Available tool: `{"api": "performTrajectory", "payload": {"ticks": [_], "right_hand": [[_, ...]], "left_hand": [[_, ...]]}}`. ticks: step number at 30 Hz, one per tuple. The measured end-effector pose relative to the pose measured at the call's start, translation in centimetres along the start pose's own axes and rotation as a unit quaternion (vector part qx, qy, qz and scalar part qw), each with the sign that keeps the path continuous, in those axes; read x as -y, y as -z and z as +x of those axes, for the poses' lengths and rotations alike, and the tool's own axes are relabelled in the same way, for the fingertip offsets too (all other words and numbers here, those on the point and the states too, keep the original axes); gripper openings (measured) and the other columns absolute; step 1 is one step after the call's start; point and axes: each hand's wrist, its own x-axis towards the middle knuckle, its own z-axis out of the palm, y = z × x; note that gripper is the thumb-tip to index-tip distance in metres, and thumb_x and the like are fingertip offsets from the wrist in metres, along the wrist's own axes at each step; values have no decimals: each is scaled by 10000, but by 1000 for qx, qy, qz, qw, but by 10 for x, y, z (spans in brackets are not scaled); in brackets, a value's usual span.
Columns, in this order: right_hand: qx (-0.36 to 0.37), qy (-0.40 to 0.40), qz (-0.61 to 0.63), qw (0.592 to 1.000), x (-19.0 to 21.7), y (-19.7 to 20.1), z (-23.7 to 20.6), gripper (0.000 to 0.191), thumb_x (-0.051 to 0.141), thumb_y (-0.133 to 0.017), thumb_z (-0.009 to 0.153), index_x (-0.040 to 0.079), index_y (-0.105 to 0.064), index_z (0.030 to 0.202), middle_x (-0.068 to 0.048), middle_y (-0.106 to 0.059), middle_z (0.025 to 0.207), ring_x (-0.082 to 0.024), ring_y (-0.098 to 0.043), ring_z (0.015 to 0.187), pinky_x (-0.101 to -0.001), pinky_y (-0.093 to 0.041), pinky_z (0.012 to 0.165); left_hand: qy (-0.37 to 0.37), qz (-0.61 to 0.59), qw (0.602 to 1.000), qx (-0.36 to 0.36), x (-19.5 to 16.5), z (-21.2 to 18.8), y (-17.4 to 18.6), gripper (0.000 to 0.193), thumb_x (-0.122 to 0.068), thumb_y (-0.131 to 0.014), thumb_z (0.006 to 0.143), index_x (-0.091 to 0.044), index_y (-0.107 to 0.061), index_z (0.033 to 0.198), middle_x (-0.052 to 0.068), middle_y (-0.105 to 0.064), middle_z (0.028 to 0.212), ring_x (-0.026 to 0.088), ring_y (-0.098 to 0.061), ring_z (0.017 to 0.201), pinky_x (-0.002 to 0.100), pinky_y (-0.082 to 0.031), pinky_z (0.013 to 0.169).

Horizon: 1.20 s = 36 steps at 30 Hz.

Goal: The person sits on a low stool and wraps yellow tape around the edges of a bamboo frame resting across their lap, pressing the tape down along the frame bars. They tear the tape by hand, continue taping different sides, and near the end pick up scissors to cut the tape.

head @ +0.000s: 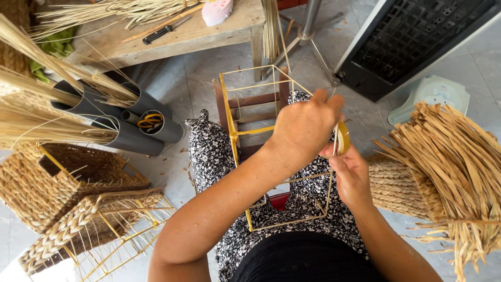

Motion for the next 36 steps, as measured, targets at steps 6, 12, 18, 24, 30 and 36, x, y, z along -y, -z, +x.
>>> {"api": "performTrajectory", "payload": {"ticks": [6, 12, 18, 24, 30, 36], "right_hand": [[4, -3, -61, 998, 7, -13, -5, 163, 13, -606, 1032, 11, -597, 1195, -81, -664, 1139, -156, -658, 1027, -328, -537, 976], [120, 99, -207, 966, 68, -59, 19, 212, 97, -703, 977, 26, -626, 1161, -57, -669, 1114, -148, -652, 1040, -311, -549, 929], [232, 276, -448, 818, 142, -107, 56, 224, 145, -806, 833, 49, -661, 975, -37, -675, 932, -224, -680, 935, -399, -461, 887], [348, 274, -472, 762, 151, -126, 71, 341, 168, -849, 708, 84, -718, 1011, -41, -683, 857, -241, -654, 809, -413, -469, 799], [404, 191, -473, 759, 111, -134, 67, 390, 147, -829, 725, 58, -718, 1088, -56, -684, 885, -263, -652, 815, -407, -473, 731], [417, 147, -474, 762, 102, -145, 62, 327, 180, -818, 796, 91, -732, 1098, -39, -695, 895, -252, -666, 814, -409, -491, 732]], "left_hand": [[57, -70, 995, 38, 0, -9, 25, 270, -314, -700, 928, -60, -613, 957, 164, -715, 701, 358, -718, 658, 458, -556, 555], [168, -192, 967, -25, 5, -55, 86, 211, -308, -666, 974, -100, -660, 940, 123, -728, 697, 333, -715, 649, 444, -525, 595], [237, -520, 810, -133, 21, -121, 101, 222, -238, -613, 1077, -79, -564, 930, -37, -493, 689, 66, -414, 593, 254, -316, 503], [263, -666, 644, -269, 24, -178, 47, 209, -181, -574, 1066, -92, -503, 891, -60, -423, 626, 33, -341, 518, 221, -264, 459], [342, -583, 683, -276, 21, -218, 23, 178, -172, -546, 1062, -74, -528, 915, 2, -583, 661, 67, -514, 558, 217, -428, 517], [385, -452, 766, -247, 41, -223, 43, 167, -32, -628, 946, -48, -523, 1075, 9, -633, 857, 68, -648, 692, 240, -546, 612]]}}
